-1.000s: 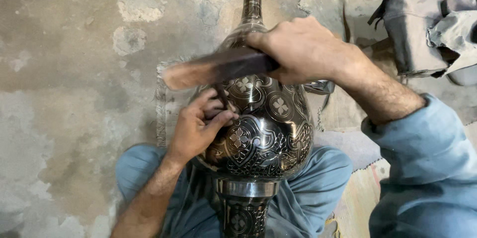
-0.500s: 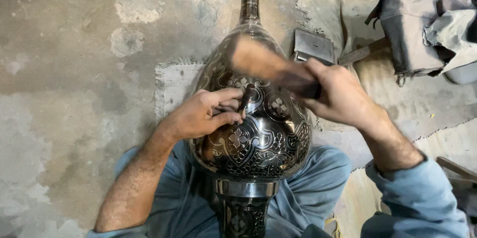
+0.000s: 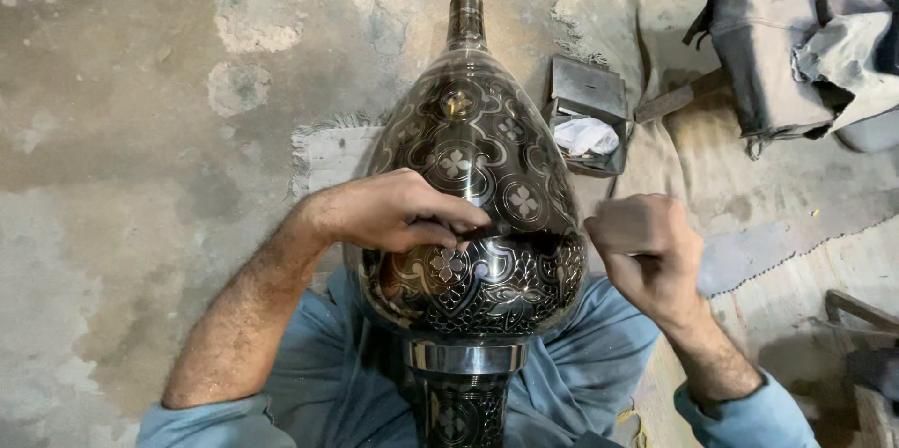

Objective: The person sits on the floor and uses a chisel and wooden mallet to engrave floral patterns into a large metal vessel. They repeatedly strike the chisel to deepen the design on the vessel's surface.

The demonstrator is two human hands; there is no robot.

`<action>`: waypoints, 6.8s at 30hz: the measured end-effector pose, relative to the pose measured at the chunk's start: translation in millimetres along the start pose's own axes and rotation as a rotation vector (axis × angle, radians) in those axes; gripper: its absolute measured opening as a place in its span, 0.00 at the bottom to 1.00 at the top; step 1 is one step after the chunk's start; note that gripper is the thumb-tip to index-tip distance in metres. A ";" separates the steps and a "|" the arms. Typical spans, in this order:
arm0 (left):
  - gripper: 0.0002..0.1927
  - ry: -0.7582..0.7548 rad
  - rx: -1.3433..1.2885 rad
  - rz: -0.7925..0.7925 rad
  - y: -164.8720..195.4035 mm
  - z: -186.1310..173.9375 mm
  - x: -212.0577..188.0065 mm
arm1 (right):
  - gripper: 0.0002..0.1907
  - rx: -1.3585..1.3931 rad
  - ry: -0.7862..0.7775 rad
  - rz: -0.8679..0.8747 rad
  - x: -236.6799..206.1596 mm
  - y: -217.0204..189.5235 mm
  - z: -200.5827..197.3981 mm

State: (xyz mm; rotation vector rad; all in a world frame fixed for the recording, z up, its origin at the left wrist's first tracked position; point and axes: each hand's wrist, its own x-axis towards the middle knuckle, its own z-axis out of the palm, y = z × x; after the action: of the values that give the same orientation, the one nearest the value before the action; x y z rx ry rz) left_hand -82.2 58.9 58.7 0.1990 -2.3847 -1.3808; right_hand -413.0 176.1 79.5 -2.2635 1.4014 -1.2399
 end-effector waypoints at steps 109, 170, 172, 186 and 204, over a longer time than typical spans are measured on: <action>0.19 0.418 -0.514 -0.285 -17.6 36.7 -40.6 | 0.23 -0.510 -0.502 0.173 32.3 11.4 2.1; 0.24 0.795 -0.500 -0.353 -4.5 75.3 -57.5 | 0.23 -0.159 -0.954 0.078 186.9 -25.7 64.9; 0.23 0.725 -0.527 -0.356 -5.2 66.1 -57.2 | 0.22 -0.155 -0.884 0.068 180.5 -24.3 53.9; 0.21 0.290 -0.160 -0.144 -6.2 4.8 -43.4 | 0.24 -0.439 -0.448 -0.055 96.9 -16.2 12.4; 0.21 0.635 -0.399 -0.297 -1.6 35.2 -55.4 | 0.22 -0.557 -0.583 0.177 70.8 1.9 7.5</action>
State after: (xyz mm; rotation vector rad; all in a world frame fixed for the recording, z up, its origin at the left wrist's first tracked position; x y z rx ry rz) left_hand -45.1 103.3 27.7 0.7733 -1.5744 -1.5880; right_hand -394.7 115.7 112.5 -2.4513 1.7754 -0.0920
